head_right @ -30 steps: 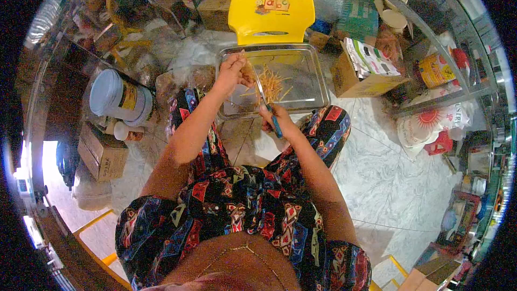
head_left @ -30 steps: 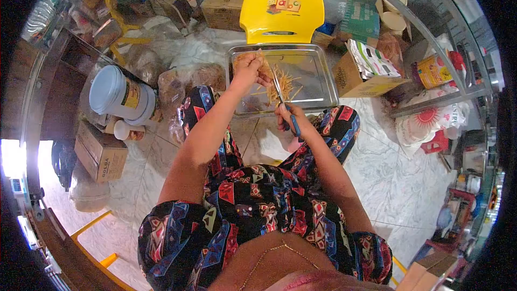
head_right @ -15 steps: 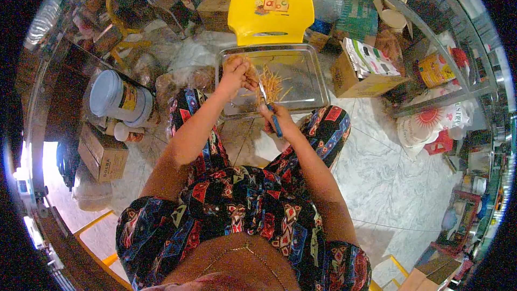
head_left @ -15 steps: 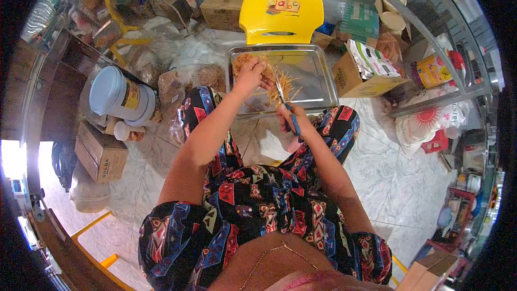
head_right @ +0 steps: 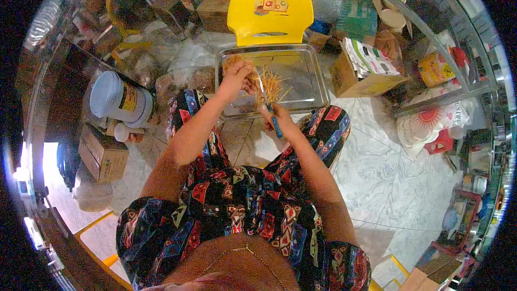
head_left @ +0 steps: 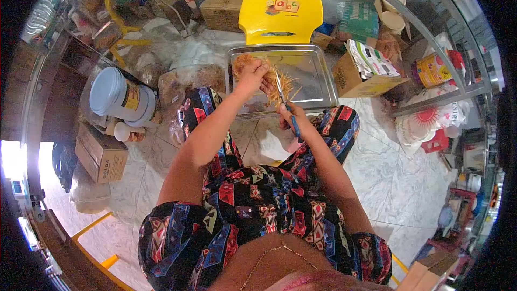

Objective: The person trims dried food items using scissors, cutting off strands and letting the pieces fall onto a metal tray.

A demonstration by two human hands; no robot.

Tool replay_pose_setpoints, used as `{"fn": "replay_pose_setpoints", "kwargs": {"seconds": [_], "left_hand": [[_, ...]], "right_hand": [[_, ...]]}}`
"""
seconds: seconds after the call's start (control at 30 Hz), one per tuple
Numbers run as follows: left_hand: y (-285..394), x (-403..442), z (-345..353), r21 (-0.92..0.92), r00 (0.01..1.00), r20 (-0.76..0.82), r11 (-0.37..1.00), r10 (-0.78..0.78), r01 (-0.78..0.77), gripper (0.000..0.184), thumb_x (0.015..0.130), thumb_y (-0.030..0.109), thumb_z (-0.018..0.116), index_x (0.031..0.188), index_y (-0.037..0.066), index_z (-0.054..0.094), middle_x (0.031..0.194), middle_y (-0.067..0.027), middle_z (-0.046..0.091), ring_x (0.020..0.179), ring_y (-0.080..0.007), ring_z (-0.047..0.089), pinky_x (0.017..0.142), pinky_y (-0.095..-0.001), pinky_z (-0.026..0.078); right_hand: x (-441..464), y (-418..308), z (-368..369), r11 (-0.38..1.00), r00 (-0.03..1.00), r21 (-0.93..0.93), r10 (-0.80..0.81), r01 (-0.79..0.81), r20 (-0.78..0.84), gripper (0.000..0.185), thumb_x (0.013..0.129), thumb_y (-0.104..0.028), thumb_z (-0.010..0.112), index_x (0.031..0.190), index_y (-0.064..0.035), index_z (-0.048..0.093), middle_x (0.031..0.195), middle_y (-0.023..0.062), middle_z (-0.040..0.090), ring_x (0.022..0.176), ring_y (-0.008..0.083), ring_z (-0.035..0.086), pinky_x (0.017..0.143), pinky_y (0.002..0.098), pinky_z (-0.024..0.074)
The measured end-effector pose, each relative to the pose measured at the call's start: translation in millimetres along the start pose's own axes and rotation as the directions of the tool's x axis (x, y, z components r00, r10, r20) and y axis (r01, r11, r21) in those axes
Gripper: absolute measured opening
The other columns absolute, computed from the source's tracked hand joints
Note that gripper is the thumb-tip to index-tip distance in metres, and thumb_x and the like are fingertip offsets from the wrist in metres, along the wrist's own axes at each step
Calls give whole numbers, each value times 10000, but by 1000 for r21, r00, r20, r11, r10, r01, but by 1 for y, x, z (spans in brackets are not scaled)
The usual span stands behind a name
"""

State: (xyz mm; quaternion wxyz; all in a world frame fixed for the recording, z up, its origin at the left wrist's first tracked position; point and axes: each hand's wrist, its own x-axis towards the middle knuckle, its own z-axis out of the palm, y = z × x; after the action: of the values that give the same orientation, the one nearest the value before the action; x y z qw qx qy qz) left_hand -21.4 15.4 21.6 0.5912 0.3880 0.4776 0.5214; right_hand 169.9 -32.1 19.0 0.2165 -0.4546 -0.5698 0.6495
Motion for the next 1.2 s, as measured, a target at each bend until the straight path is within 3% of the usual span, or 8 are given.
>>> {"fn": "replay_pose_setpoints", "kwargs": {"seconds": [0.33,0.63,1.07,1.13,1.2], "left_hand": [[9,2,-1,7,987,-66,990,144,-143,149,881,166,423,899,19,442,665,-86,523,475,-180,575,382,-275,484],[-2,-5,9,28,999,16,999,40,-40,160,880,170,423,889,15,466,667,-82,540,472,-174,571,384,-270,485],[-2,-9,15,-110,996,-53,991,66,-72,175,884,183,412,868,15,460,659,-92,542,485,-184,569,395,-282,497],[-4,-8,12,-78,997,-46,995,57,-60,220,879,220,435,972,24,471,767,-78,545,546,-198,571,403,-306,492],[-5,-6,11,-74,998,-45,996,51,-54,191,880,201,428,936,23,467,711,-87,543,519,-192,572,401,-293,494]], "right_hand": [[4,2,-3,1000,998,2,1,-2,60,383,872,-361,457,867,20,498,600,53,477,515,137,484,477,265,425],[8,7,-2,1000,999,20,5,-6,38,384,869,-370,460,842,12,495,583,48,468,482,132,472,459,262,422],[2,-3,-3,997,996,-1,74,-74,-41,388,805,-385,561,802,0,509,522,9,441,359,102,435,332,235,356],[1,-4,-2,997,997,-15,72,-72,-38,384,813,-381,550,800,0,509,529,17,448,373,109,447,345,241,365],[4,0,-2,997,997,-29,69,-70,-35,380,822,-378,538,798,1,508,537,24,455,388,116,459,358,246,375]]}}
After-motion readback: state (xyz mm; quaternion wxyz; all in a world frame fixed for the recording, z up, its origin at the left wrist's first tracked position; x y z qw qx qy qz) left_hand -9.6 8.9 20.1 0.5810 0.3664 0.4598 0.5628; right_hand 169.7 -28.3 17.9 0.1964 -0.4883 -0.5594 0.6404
